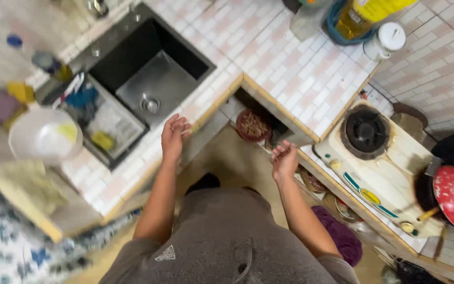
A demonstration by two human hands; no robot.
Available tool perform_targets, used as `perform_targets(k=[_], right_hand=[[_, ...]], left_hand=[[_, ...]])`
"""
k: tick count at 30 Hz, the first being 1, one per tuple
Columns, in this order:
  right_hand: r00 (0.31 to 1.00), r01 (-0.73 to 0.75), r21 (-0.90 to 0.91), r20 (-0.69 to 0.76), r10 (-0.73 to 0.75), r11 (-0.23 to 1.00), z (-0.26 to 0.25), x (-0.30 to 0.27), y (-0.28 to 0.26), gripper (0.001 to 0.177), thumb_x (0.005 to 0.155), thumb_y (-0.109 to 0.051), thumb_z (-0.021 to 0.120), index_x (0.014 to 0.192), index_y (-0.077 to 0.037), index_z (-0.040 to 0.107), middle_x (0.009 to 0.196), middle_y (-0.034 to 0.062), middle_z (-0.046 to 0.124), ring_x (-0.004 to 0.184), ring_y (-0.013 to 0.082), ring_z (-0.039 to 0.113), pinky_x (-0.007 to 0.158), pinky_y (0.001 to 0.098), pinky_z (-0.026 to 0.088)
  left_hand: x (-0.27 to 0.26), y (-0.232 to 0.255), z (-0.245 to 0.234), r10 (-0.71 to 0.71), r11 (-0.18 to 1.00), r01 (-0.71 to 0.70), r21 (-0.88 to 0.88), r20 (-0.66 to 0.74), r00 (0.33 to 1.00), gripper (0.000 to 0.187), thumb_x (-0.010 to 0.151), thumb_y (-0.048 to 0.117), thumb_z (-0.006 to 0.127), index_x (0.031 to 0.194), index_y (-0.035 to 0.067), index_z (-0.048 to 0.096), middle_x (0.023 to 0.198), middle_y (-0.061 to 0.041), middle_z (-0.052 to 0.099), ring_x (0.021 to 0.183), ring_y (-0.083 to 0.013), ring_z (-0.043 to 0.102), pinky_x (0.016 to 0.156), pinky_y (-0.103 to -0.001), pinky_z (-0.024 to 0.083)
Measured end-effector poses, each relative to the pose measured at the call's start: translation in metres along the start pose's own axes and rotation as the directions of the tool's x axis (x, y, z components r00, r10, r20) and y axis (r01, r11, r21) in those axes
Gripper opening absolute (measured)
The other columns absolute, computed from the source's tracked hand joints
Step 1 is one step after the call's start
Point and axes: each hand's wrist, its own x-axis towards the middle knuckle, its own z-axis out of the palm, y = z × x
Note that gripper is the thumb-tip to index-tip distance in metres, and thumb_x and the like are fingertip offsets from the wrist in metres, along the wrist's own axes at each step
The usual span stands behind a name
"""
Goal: Gathering glasses and dishes from a table and carrying them to the kitchen sink.
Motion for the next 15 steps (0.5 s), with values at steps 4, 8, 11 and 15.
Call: perform_targets(k=[4,8,11,15], right_hand=[[0.995,0.093,-0.123,-0.017,-0.096,0.988,0.055,0.029,0.001,0.02,0.105,-0.031,0.053,0.113,-0.015,0.061,0.083,-0.0002,0.06,0.073,0.015,0.057,0.062,0.0306,0.046],[0.985,0.154,-0.133,0.095,-0.142,0.979,0.113,0.064,0.009,0.016,0.106,-0.03,0.054,0.11,-0.015,0.059,0.083,0.0006,0.059,0.072,0.0146,0.058,0.064,0.0306,0.048],[0.983,0.12,-0.053,0.143,-0.111,0.991,0.14,0.103,0.016,0.02,0.109,-0.032,0.053,0.104,-0.013,0.055,0.082,0.002,0.057,0.072,0.0157,0.057,0.064,0.0314,0.048],[0.988,0.056,-0.015,0.145,-0.053,0.998,0.179,0.154,0.009,0.022,0.108,-0.032,0.052,0.1,-0.012,0.052,0.082,0.0033,0.056,0.071,0.0168,0.057,0.063,0.0322,0.047]], left_hand=[[0.06,0.028,0.016,-0.072,0.992,0.069,0.103,0.022,0.997,0.045,0.105,0.02,0.055,0.147,0.006,0.047,0.137,-0.011,0.064,0.113,-0.0177,0.068,0.091,-0.031,0.054],[0.106,0.056,0.036,-0.067,0.987,0.049,0.153,0.118,0.991,0.042,0.107,0.021,0.055,0.146,0.006,0.049,0.134,-0.012,0.064,0.112,-0.0187,0.068,0.093,-0.032,0.053],[0.128,0.06,0.037,-0.119,0.984,0.104,0.143,0.101,0.988,0.043,0.104,0.021,0.056,0.145,0.006,0.05,0.135,-0.011,0.065,0.111,-0.0193,0.068,0.093,-0.031,0.053],[0.156,0.055,0.018,-0.124,0.974,0.106,0.199,0.077,0.989,0.04,0.105,0.022,0.057,0.142,0.006,0.053,0.132,-0.01,0.067,0.112,-0.0183,0.068,0.091,-0.031,0.052]])
